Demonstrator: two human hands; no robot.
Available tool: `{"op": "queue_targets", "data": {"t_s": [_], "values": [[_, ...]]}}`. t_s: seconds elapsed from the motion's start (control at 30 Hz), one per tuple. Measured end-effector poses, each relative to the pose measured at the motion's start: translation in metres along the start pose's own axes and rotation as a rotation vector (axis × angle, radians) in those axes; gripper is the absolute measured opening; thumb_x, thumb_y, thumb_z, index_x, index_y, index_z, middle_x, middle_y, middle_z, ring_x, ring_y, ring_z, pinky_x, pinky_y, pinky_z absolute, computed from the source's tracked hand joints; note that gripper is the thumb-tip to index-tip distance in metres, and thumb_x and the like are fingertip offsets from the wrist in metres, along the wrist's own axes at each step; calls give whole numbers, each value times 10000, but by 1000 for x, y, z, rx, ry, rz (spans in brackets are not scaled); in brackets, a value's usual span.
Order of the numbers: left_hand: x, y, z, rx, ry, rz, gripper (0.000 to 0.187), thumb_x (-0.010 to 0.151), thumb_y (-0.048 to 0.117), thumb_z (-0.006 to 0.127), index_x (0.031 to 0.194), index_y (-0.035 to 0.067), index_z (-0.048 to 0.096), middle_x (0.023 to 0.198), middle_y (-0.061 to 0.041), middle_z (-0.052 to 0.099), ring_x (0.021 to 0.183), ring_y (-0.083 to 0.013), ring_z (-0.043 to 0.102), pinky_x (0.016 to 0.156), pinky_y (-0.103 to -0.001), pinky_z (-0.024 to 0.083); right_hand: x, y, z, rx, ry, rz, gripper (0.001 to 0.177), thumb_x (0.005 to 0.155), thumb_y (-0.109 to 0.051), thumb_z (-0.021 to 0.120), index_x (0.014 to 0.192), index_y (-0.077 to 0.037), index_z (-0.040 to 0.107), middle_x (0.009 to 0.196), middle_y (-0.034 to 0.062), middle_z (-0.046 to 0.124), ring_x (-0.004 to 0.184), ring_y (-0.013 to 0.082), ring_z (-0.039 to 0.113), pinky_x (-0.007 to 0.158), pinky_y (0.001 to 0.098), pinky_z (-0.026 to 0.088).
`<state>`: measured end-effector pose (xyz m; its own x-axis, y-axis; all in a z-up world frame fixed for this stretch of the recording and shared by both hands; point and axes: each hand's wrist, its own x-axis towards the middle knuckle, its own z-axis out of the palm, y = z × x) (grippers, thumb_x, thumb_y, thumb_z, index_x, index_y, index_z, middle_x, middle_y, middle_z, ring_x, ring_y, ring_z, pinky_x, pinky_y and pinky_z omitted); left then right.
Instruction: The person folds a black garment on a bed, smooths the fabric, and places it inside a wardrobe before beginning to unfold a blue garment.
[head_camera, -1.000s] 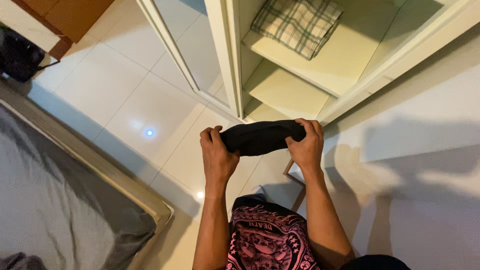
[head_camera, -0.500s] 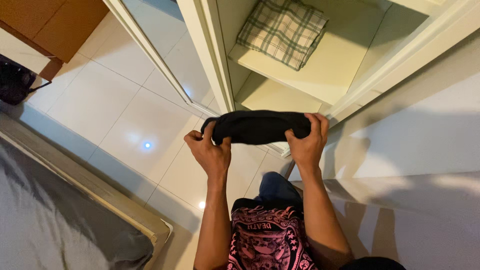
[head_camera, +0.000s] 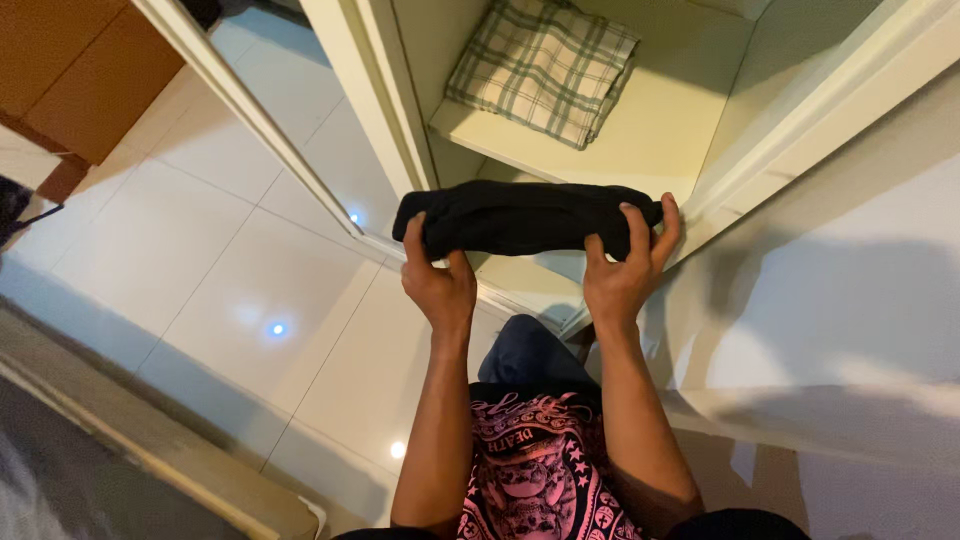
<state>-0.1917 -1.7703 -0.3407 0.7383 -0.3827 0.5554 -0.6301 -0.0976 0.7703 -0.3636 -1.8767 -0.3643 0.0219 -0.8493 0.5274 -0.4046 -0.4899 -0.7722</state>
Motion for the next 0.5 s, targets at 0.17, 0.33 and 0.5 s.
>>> {"op": "queue_targets", "data": {"t_s": [0.17,0.33,0.5], "values": [[12,-11,26,140,-26,-70,549,837,38,701,1371,83,583,1117,-172,676,1090,-343,627,962,-463,437,6,12,15,-76,62,-34,554,819,-24,845,1329,-43,630,1520,194,426,1434,407,444,1177,483,415],[27,-21,43,291,-23,44,585,845,134,736,1394,60,547,1319,-164,599,1310,-344,465,1086,-507,254,16,25,36,-58,121,-92,560,839,-18,838,1346,-25,600,1451,190,465,1380,388,477,1182,496,413],[44,-45,54,115,-229,-15,663,843,189,752,1452,59,526,1199,-107,628,1175,-274,577,1301,-529,259,21,57,58,6,211,-193,643,867,35,840,1418,-23,513,1421,165,525,1350,355,534,1176,472,441]]}}
